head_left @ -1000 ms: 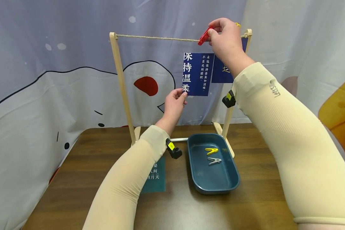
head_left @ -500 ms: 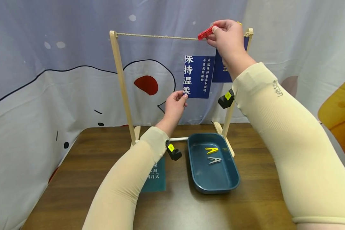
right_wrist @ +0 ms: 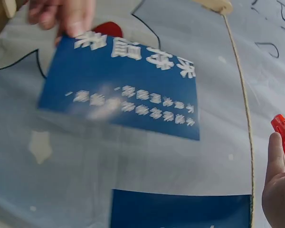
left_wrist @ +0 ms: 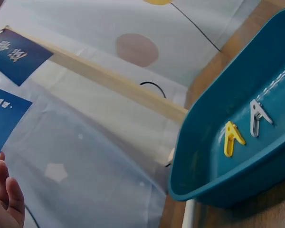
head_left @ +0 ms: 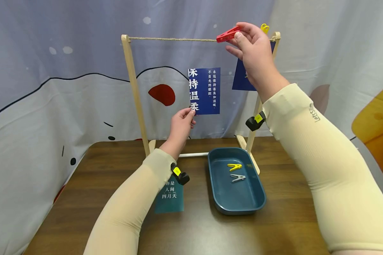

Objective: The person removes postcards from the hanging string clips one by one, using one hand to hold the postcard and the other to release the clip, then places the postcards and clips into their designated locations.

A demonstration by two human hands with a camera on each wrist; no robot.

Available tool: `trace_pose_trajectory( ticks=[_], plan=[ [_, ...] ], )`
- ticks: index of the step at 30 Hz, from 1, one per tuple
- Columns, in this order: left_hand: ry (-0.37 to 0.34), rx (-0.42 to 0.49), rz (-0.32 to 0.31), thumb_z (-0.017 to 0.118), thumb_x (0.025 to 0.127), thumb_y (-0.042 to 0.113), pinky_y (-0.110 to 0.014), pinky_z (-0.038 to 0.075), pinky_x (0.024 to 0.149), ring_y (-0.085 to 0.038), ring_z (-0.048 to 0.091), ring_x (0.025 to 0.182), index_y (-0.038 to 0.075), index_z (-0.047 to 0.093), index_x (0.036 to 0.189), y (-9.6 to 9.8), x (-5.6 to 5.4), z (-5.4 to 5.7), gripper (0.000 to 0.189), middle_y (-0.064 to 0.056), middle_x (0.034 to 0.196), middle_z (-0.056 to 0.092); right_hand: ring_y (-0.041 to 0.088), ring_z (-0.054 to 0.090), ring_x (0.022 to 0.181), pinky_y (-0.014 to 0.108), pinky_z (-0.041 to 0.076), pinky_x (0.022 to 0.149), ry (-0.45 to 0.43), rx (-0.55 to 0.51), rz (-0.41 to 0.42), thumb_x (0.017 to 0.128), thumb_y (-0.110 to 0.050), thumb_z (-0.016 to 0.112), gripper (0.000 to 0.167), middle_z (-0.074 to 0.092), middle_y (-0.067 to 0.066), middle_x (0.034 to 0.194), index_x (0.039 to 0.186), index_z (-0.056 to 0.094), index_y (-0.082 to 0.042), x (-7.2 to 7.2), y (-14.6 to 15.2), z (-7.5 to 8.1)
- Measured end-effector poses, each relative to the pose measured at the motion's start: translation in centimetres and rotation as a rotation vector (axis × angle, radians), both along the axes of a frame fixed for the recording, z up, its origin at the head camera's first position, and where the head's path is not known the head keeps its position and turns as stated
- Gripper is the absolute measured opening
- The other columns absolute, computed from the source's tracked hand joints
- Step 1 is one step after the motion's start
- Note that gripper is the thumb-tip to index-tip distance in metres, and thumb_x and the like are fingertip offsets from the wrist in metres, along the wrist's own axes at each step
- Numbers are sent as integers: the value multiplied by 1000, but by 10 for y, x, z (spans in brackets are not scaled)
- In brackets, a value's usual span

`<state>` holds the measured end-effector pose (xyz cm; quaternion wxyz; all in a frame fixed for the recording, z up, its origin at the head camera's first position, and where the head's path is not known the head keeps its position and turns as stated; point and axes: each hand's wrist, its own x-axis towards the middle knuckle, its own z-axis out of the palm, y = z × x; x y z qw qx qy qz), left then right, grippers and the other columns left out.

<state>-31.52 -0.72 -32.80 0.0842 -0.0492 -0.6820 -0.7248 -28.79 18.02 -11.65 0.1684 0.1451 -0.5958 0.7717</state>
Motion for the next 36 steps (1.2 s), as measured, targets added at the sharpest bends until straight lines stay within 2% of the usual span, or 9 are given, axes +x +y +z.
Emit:
trace_pose_trajectory(
  ticks=[6,10,14,20,23,25,28,32,36],
  plan=[
    [-46,-10,45,63,99,25,-28,52,69,-21,60,82,6,69,122,-26,11,-5,31,-4,92,64,26,59,116,30,53,90,-11,114,-3,99,-9,58,35,58,11,125,134,54,-6,10,5,-33],
    [-87,-73,49,64,98,27,-24,48,65,-17,55,82,8,69,122,-46,24,-13,31,-2,89,58,25,62,113,29,54,88,-24,279,-7,99,-13,61,38,59,13,124,136,54,-5,21,9,-63],
    [-144,-220,-14,65,98,30,-28,47,69,-18,53,84,12,70,123,-69,41,-25,32,-5,96,60,21,66,107,29,54,87,-46,516,-24,100,-17,60,40,59,13,125,137,54,-4,34,15,-97],
    [-190,-490,-120,62,98,32,-43,47,93,-29,55,109,10,69,125,-99,66,-48,35,-8,122,65,20,70,98,34,54,88,-132,825,-63,100,-21,62,42,64,14,120,138,55,-7,48,27,-143],
    [-194,-573,-128,61,99,31,-41,48,86,-28,57,100,8,70,122,-110,77,-59,33,-11,108,67,25,68,103,40,53,88,-178,943,-49,99,-22,62,42,66,14,120,138,56,-8,54,34,-163],
    [-194,-618,-133,61,99,28,-37,46,76,-26,56,90,6,71,118,-117,86,-64,31,-11,95,65,27,67,105,43,53,87,-189,1029,-32,99,-22,62,41,67,13,120,138,56,-8,58,37,-176],
    [-228,-660,-143,61,99,25,-33,42,68,-23,53,81,5,72,114,-128,100,-73,27,-11,85,61,25,66,104,44,53,86,-185,1143,4,99,-22,63,40,69,10,115,136,59,-8,63,41,-198],
    [-296,-695,-158,61,99,24,-32,45,70,-22,54,84,5,70,113,-140,118,-85,25,-9,93,64,20,65,97,40,53,83,-145,1275,55,97,-21,65,37,68,6,106,131,62,-6,70,48,-226],
    [-346,-697,-180,63,98,22,-32,46,69,-22,56,81,3,69,111,-147,134,-95,24,-8,94,65,18,62,88,36,51,77,-60,1424,95,94,-18,68,30,65,5,101,121,67,-3,79,56,-246]
  ],
)
